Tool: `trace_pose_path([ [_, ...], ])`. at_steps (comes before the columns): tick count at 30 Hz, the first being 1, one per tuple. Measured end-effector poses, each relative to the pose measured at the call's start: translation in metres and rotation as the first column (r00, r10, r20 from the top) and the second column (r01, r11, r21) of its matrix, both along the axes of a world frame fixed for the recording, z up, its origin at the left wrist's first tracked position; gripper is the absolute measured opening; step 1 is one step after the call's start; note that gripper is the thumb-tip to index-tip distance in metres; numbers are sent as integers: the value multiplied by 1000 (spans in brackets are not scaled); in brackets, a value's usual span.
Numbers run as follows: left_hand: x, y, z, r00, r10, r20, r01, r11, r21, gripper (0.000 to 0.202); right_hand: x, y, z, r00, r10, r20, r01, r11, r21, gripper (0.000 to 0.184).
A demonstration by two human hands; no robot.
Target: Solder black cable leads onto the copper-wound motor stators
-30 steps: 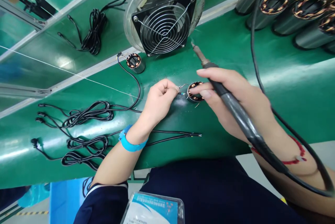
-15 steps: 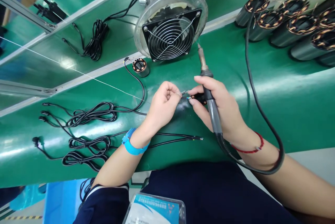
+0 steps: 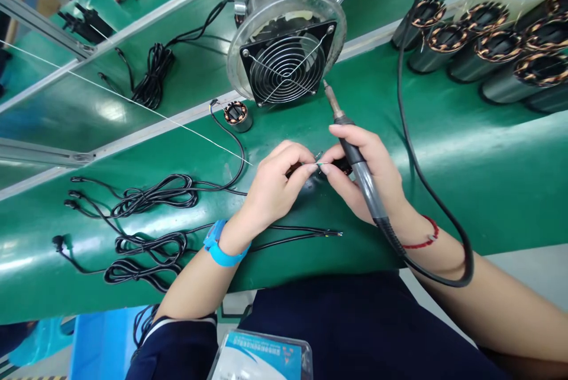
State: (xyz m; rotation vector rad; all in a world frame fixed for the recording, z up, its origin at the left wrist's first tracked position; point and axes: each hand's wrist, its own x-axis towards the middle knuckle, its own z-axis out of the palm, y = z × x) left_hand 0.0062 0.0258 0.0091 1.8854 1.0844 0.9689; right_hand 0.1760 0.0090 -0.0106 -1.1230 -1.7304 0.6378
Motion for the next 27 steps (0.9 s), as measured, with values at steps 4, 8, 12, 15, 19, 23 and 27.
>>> trace_pose_path([
  [4, 0, -1, 0, 996, 37, -79, -40, 999, -28, 12, 5, 1, -1, 996, 48, 70, -49, 999, 10, 47],
  [8, 2, -1, -3, 984, 138, -115, -154, 978, -142, 13, 9, 3, 0, 981, 88, 174, -89, 996, -3, 47],
  [12, 4, 0, -7, 981, 178, -79, -191, 961, -202, 12, 1, 6, -1, 978, -36, 207, 43, 999, -28, 44],
  [15, 5, -2, -9, 981, 187, -57, -196, 953, -231, 12, -4, 9, -3, 971, -120, 207, 125, 992, -12, 45],
  [19, 8, -7, -10, 980, 191, -50, -198, 946, -258, 12, 1, 4, 1, 979, -100, 175, 103, 995, -9, 45],
  [23, 11, -11, -9, 980, 194, -52, -201, 941, -271, 13, 16, -13, 11, 975, -176, 135, 175, 984, 19, 37],
  [27, 14, -14, -9, 972, 216, -97, -232, 946, -228, 16, 28, -29, 9, 980, -187, 67, 176, 974, 144, 32],
])
